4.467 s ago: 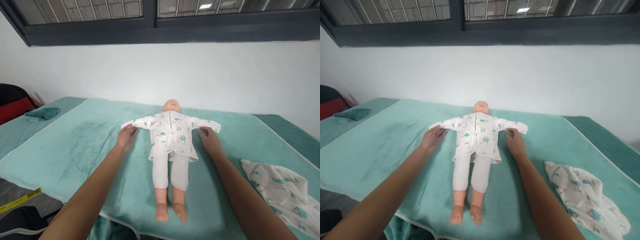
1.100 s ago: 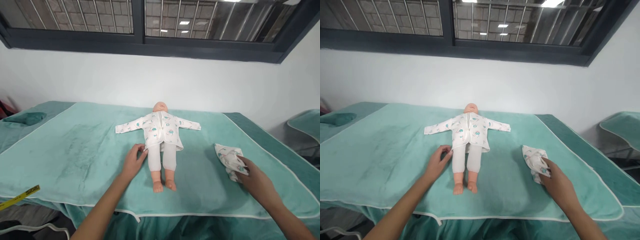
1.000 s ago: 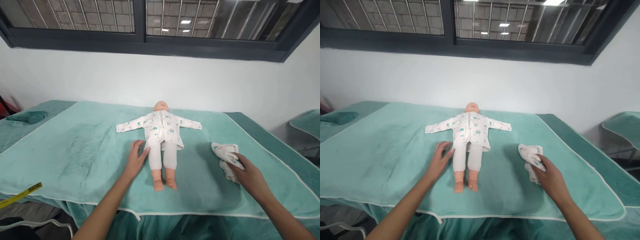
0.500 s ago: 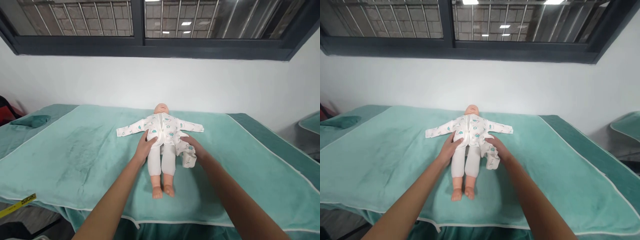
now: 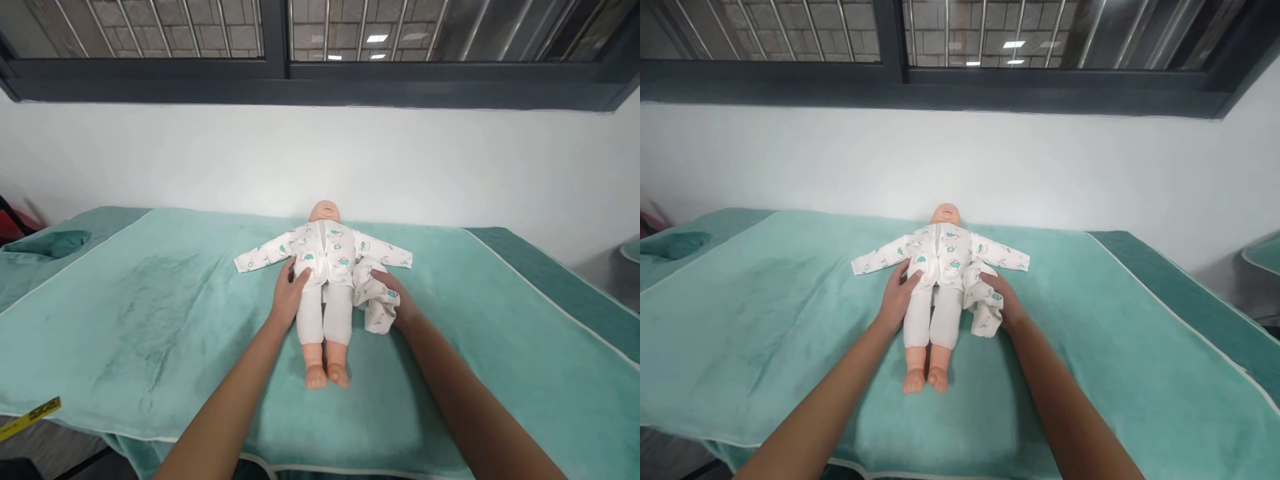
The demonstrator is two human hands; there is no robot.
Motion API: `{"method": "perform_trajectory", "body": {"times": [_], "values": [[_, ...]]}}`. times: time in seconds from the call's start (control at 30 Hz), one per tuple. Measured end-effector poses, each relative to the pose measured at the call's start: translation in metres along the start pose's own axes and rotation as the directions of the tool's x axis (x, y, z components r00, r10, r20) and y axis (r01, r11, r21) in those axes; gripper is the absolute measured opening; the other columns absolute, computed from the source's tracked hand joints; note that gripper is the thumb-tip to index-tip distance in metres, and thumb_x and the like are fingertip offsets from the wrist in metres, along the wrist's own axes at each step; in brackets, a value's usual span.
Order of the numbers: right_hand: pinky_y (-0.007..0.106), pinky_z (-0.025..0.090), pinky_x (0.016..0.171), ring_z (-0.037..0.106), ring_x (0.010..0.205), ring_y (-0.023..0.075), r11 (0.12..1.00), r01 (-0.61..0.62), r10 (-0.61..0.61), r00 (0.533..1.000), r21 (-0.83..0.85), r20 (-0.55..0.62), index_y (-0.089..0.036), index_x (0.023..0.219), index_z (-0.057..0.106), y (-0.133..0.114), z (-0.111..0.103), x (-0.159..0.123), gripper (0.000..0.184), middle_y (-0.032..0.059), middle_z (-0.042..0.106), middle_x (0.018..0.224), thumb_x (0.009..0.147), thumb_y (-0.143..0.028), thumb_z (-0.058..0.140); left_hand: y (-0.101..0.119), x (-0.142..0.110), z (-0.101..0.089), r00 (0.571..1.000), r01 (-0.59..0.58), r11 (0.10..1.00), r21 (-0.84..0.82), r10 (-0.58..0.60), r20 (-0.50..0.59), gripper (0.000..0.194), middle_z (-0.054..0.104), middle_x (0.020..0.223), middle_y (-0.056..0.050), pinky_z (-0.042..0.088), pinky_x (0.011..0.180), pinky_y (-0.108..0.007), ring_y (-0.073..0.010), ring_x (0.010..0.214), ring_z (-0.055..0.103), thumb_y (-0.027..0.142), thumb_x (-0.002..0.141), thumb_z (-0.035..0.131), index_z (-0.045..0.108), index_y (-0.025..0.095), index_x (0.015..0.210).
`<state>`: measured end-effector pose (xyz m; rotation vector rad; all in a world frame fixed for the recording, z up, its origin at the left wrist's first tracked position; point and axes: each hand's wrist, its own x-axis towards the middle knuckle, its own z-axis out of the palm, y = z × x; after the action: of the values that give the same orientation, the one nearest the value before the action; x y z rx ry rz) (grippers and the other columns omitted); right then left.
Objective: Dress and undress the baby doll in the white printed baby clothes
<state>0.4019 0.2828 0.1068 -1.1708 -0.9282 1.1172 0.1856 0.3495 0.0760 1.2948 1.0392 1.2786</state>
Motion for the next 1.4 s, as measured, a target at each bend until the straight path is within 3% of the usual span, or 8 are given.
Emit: {"method": "perform_trajectory", "body": {"times": [0.23, 0.43, 0.63, 0.83, 0.93, 1.2, 1.3, 1.4], "values": [[0.03, 0.046, 0.064, 0.059, 0.068, 0.0183, 1.0, 0.005, -0.01, 0.98, -0.026, -0.199, -0.02, 0.098, 0.064, 0.012, -0.016, -0.037, 0.045, 0.0015, 0.066, 0.081, 0.068, -0.053, 0.072, 0.001, -0.035, -0.018, 0.989, -0.096, 0.966, 0.239, 0.12, -0.084, 0.039, 0.051, 0.134, -0.012, 0.045, 0.101, -0.041, -0.0224, 0.123, 0.051, 0.038, 0.088, 0.056, 0.052, 0.021, 0.123], [0.031, 0.042, 0.074, 0.056, 0.085, 0.0216, 0.829, 0.042, -0.28, 0.894, -0.557, -0.35, -0.017, 0.084, 0.069, -0.005, -0.024, -0.059, 0.042, 0.0038, 0.065, 0.087, 0.073, -0.058, 0.063, 0.019, -0.08, -0.018, 0.925, -0.372, 0.749, 0.549, 0.351, 0.147, 0.033, 0.042, 0.141, -0.013, 0.034, 0.112, -0.048, -0.025, 0.133, 0.041, 0.025, 0.091, 0.048, 0.05, 0.019, 0.123], [0.027, 0.033, 0.056, 0.044, 0.063, 0.0141, 0.824, 0.083, -0.254, 0.938, -0.56, -0.235, -0.018, 0.067, 0.061, -0.054, -0.005, -0.08, 0.044, -0.001, 0.054, 0.064, 0.078, -0.06, 0.058, 0.049, -0.109, -0.012, 0.827, -0.559, 0.549, 0.622, 0.42, 0.373, 0.033, 0.04, 0.145, -0.014, 0.036, 0.108, -0.054, -0.0302, 0.134, 0.039, 0.017, 0.088, 0.049, 0.054, 0.021, 0.119], [0.028, 0.044, 0.056, 0.053, 0.066, 0.0171, 0.969, 0.13, -0.159, 0.979, -0.212, -0.125, -0.022, 0.074, 0.055, -0.107, 0.034, -0.097, 0.035, 0.0015, 0.058, 0.071, 0.079, -0.056, 0.06, 0.097, -0.125, -0.003, 0.761, -0.633, 0.666, 0.395, 0.443, 0.474, 0.053, 0.036, 0.148, -0.012, 0.038, 0.11, -0.047, -0.0298, 0.136, 0.038, 0.036, 0.087, 0.059, 0.042, 0.027, 0.137], [0.028, 0.047, 0.056, 0.056, 0.068, 0.0183, 0.98, 0.116, -0.13, 0.988, -0.164, -0.077, -0.023, 0.076, 0.053, -0.122, 0.053, -0.101, 0.03, 0.0028, 0.059, 0.073, 0.08, -0.052, 0.06, 0.112, -0.128, 0.004, 0.79, -0.602, 0.711, 0.363, 0.465, 0.4, 0.078, 0.033, 0.149, -0.012, 0.035, 0.112, -0.048, -0.0322, 0.138, 0.034, 0.039, 0.077, 0.072, 0.033, 0.029, 0.144], [0.03, 0.052, 0.058, 0.058, 0.065, 0.0146, 0.923, 0.133, -0.144, 0.99, -0.362, -0.002, -0.022, 0.105, 0.053, -0.115, 0.071, -0.106, 0.034, -0.0024, 0.054, 0.078, 0.08, -0.041, 0.066, 0.134, -0.109, -0.022, 0.912, -0.41, 0.88, 0.24, 0.393, 0.117, 0.022, 0.068, 0.099, -0.004, 0.048, 0.09, -0.034, -0.021, 0.096, 0.061, 0.02, 0.083, 0.049, 0.069, 0.019, 0.094], [0.036, 0.055, 0.076, 0.061, 0.091, 0.0198, 0.694, 0.444, -0.368, 0.895, -0.567, 0.251, -0.025, 0.113, 0.057, -0.116, 0.071, -0.111, 0.03, 0.003, 0.057, 0.099, 0.084, -0.032, 0.06, 0.144, -0.103, -0.028, 0.967, -0.253, 0.95, 0.185, 0.25, 0.037, 0.023, 0.07, 0.093, -0.003, 0.049, 0.084, -0.032, -0.0217, 0.093, 0.061, 0.029, 0.085, 0.052, 0.069, 0.017, 0.093], [0.044, 0.047, 0.099, 0.048, 0.122, 0.0244, 0.355, 0.743, -0.459, 0.667, -0.568, 0.587, -0.029, 0.125, 0.055, -0.122, 0.074, -0.117, 0.037, 0.0066, 0.051, 0.128, 0.088, -0.028, 0.058, 0.156, -0.104, -0.029, 0.987, -0.158, 0.986, 0.054, 0.156, 0.026, 0.03, 0.07, 0.09, -0.003, 0.049, 0.076, -0.029, -0.0216, 0.088, 0.062, 0.039, 0.085, 0.054, 0.069, 0.016, 0.094]]}}
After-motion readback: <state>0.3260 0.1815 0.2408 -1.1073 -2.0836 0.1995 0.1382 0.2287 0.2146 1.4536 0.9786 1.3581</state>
